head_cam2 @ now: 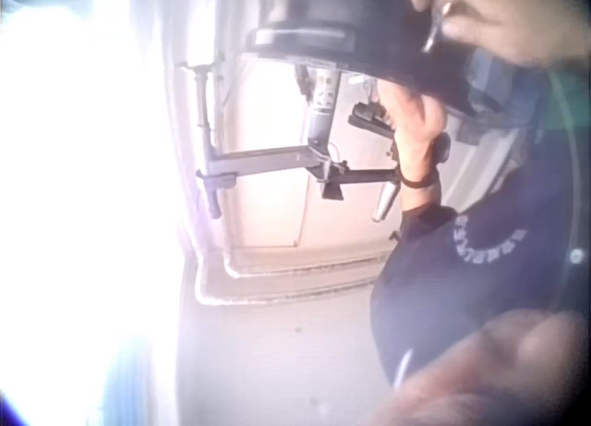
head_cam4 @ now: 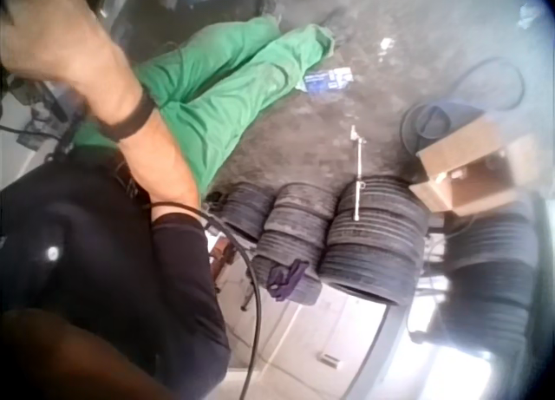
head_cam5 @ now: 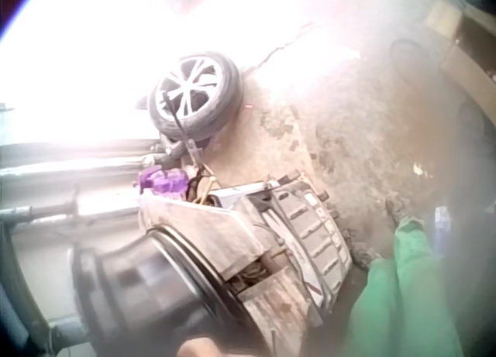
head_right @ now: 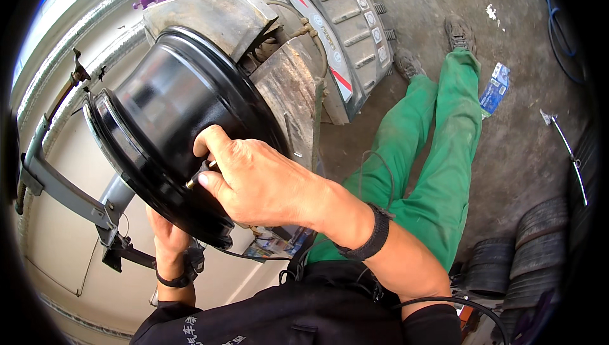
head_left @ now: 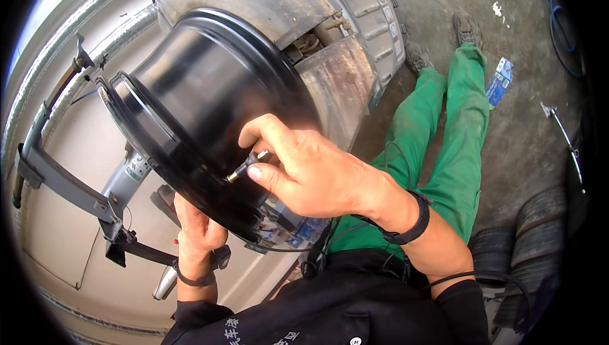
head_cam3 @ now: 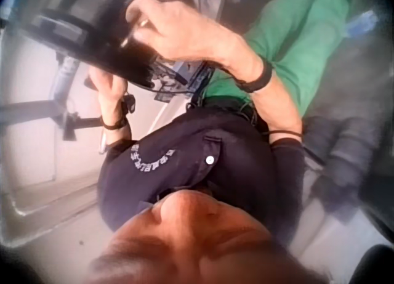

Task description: The person applies liquid from a purple spray bottle to the valve hole of a car rim mounted on a tire changer and uses a silver rod-like tool and a yellow lever tool to install a valve stem.

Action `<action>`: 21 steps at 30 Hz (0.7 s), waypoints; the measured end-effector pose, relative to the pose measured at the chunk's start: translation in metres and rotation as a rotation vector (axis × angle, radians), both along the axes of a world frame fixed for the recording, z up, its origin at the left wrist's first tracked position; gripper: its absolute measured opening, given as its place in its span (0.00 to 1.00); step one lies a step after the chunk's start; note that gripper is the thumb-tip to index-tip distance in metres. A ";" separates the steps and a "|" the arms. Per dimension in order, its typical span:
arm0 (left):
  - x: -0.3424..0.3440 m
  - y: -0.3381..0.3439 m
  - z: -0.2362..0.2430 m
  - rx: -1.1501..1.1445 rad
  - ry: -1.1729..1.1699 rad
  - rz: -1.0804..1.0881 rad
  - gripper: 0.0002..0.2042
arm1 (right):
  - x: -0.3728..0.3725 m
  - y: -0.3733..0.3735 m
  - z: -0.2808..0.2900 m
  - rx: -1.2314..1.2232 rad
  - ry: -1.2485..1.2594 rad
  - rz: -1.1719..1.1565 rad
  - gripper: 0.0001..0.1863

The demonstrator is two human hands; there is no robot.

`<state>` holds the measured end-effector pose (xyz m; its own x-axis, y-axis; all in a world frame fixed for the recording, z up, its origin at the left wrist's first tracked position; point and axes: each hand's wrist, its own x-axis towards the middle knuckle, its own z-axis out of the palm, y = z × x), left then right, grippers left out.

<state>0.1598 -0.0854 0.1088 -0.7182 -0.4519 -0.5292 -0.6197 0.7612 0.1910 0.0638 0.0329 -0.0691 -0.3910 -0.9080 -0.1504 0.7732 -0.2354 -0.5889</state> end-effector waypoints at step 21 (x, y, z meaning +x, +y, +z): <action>-0.003 -0.001 -0.001 0.056 0.019 0.046 0.08 | -0.015 -0.002 -0.001 0.121 0.186 0.329 0.27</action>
<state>0.1566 -0.0863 0.1081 -0.7076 -0.4544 -0.5411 -0.6495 0.7199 0.2448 0.0491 0.0306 -0.0703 -0.1132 -0.9693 -0.2184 0.6736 0.0867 -0.7340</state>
